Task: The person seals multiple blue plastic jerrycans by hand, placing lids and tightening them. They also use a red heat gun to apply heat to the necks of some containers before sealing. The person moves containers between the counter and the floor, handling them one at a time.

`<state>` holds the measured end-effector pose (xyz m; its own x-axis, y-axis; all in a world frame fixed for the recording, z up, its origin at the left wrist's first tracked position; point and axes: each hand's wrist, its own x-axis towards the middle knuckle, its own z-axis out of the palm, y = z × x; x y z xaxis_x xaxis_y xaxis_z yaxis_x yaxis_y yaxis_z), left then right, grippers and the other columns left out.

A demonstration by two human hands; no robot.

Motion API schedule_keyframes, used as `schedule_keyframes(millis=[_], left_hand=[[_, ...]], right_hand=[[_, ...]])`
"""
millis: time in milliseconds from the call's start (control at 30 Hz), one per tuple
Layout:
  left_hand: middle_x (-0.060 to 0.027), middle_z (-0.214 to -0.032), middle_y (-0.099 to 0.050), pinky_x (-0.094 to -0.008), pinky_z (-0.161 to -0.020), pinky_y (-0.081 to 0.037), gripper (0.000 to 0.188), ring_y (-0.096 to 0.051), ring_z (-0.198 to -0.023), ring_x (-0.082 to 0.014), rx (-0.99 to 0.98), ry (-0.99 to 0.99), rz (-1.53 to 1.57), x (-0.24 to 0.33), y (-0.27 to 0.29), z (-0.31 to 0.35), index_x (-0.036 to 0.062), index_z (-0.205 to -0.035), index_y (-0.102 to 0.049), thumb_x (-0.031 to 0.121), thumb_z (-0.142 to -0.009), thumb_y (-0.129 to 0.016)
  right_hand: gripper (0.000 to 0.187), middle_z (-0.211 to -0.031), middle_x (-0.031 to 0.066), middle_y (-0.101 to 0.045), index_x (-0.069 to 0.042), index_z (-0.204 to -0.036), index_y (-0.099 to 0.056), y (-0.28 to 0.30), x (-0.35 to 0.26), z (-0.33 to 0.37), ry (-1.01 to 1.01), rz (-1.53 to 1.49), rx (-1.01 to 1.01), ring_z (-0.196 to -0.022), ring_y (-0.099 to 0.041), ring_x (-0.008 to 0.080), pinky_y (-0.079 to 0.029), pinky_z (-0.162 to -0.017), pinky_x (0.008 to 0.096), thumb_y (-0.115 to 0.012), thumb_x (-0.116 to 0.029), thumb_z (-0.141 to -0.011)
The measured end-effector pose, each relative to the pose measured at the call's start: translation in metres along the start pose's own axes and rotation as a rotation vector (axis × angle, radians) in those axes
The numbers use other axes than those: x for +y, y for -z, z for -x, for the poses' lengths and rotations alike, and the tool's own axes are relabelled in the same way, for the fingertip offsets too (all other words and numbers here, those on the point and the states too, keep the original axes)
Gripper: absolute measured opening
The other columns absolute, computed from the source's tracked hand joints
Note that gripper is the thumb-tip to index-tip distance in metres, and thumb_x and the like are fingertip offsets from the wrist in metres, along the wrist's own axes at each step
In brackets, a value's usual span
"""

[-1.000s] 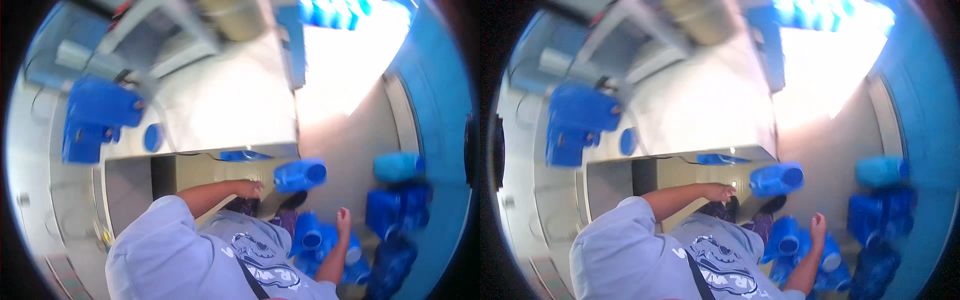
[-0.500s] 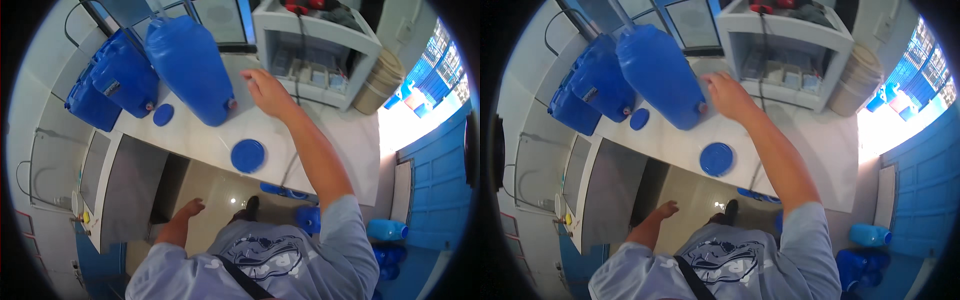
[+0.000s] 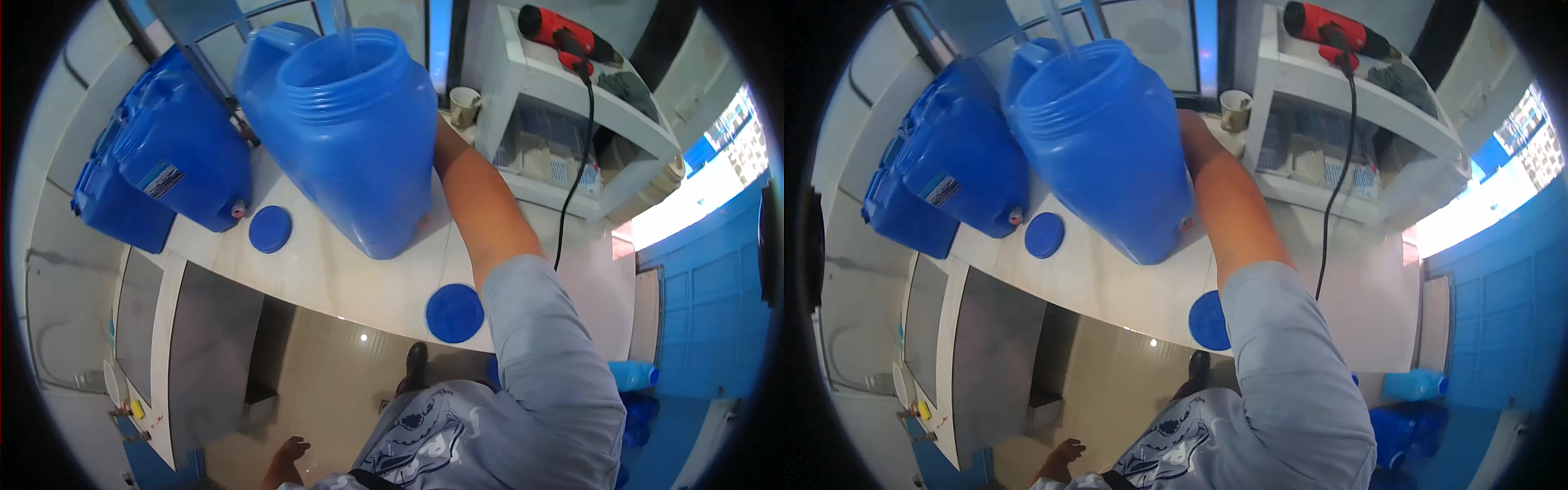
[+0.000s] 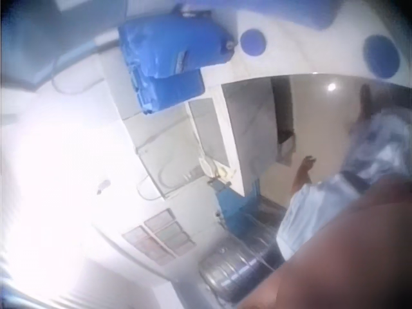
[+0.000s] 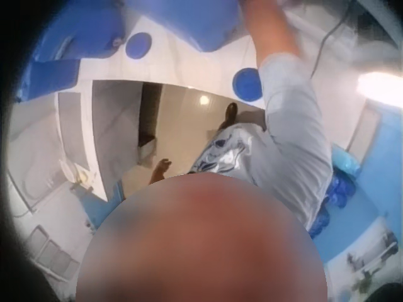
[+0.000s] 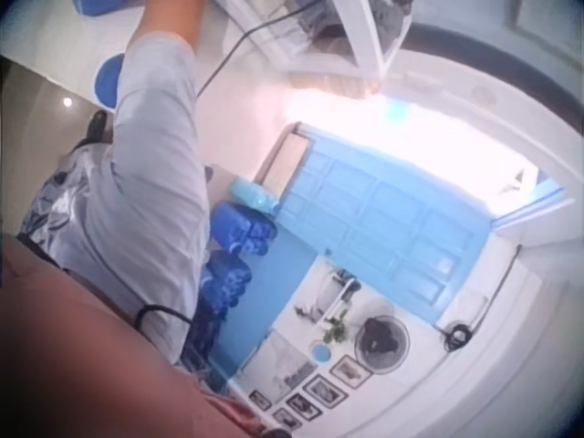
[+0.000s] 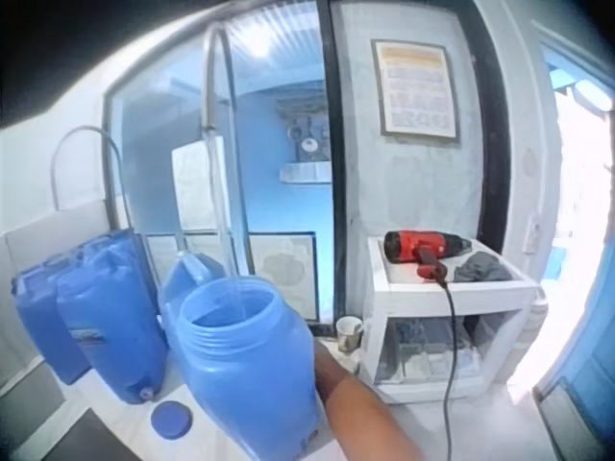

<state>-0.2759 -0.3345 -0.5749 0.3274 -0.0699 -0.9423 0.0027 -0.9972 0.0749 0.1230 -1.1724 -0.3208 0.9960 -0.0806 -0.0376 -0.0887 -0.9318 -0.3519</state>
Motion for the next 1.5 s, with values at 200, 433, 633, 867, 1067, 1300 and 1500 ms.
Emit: schedule_keyframes(millis=[200,433,633,867,1067,1300,1500], left_hand=[[-0.0166,-0.130,-0.066,-0.0435,-0.099,-0.054,0.032,-0.066,-0.115,-0.0340,0.059,-0.021,0.173,0.046,0.064,-0.056,0.0216,-0.121,-0.071,0.030,-0.091,-0.070],[-0.0202,-0.131,-0.062,-0.0435,-0.102,-0.049,0.033,-0.060,-0.121,-0.0357,-0.073,-0.385,-0.422,0.193,0.169,-0.117,0.0093,-0.123,-0.066,0.029,-0.098,-0.059],[-0.0160,-0.129,-0.064,-0.0415,-0.100,-0.048,0.040,-0.060,-0.119,-0.0311,-0.241,-0.345,-0.694,0.350,0.155,-0.119,0.0091,-0.134,-0.057,0.030,-0.100,-0.057],[-0.0110,-0.126,-0.065,-0.0393,-0.099,-0.048,0.050,-0.060,-0.117,-0.0257,-0.171,-0.339,-0.847,0.566,0.021,-0.085,0.0089,-0.146,-0.048,0.032,-0.102,-0.055],[-0.0184,-0.141,-0.059,-0.0414,-0.104,-0.048,0.051,-0.059,-0.128,-0.0277,-0.157,-0.722,-1.135,0.737,-0.197,-0.090,0.0031,-0.145,-0.048,0.025,-0.101,-0.062],[-0.0221,-0.138,-0.060,-0.0407,-0.106,-0.048,0.064,-0.061,-0.125,-0.0290,-0.074,-0.696,-0.898,0.826,-0.384,-0.187,-0.0030,-0.138,-0.053,0.033,-0.091,-0.078],[-0.0036,-0.084,-0.067,-0.0348,-0.069,-0.051,0.038,-0.061,-0.074,-0.0156,-0.175,-0.266,-0.815,0.831,-0.434,-0.217,0.0066,-0.103,-0.069,0.033,-0.081,-0.084]], right_hand=[[0.058,-0.132,0.0164,-0.067,-0.012,-0.128,-0.070,-0.011,-0.006,0.033,-0.282,-0.120,-0.051,-0.121,-0.063,0.0336,-0.045,-0.107,0.0459,-0.061,-0.055,-0.090],[0.038,-0.108,0.0177,-0.073,-0.011,-0.122,-0.071,0.061,-0.044,0.296,-0.036,-0.226,0.451,-0.103,-0.068,0.0373,-0.053,-0.090,0.0498,-0.059,-0.020,-0.087],[0.041,-0.108,0.0194,-0.072,-0.012,-0.132,-0.063,-0.041,-0.039,0.622,-0.316,-0.679,0.367,-0.103,-0.067,0.0413,-0.053,-0.090,0.0507,-0.056,-0.013,-0.092],[0.033,-0.117,0.0248,-0.070,-0.006,-0.116,-0.069,-0.362,0.025,0.975,-1.782,-0.909,0.236,-0.109,-0.066,0.0453,-0.053,-0.094,0.0517,-0.055,-0.020,-0.090],[0.062,-0.131,0.0284,-0.063,0.002,-0.134,-0.056,-0.573,-0.026,1.097,-2.188,-1.054,0.151,-0.122,-0.061,0.0447,-0.050,-0.103,0.0510,-0.072,-0.031,-0.084],[0.057,-0.101,0.0262,-0.073,0.003,-0.106,-0.070,-0.644,-0.055,1.092,-2.283,-1.170,0.349,-0.102,-0.070,0.0413,-0.054,-0.091,0.0485,-0.077,-0.048,-0.080],[0.061,-0.105,0.0288,-0.067,0.007,-0.113,-0.066,-0.677,-0.058,1.088,-2.252,-1.480,0.367,-0.099,-0.065,0.0406,-0.051,-0.091,0.0478,-0.072,-0.045,-0.081]])
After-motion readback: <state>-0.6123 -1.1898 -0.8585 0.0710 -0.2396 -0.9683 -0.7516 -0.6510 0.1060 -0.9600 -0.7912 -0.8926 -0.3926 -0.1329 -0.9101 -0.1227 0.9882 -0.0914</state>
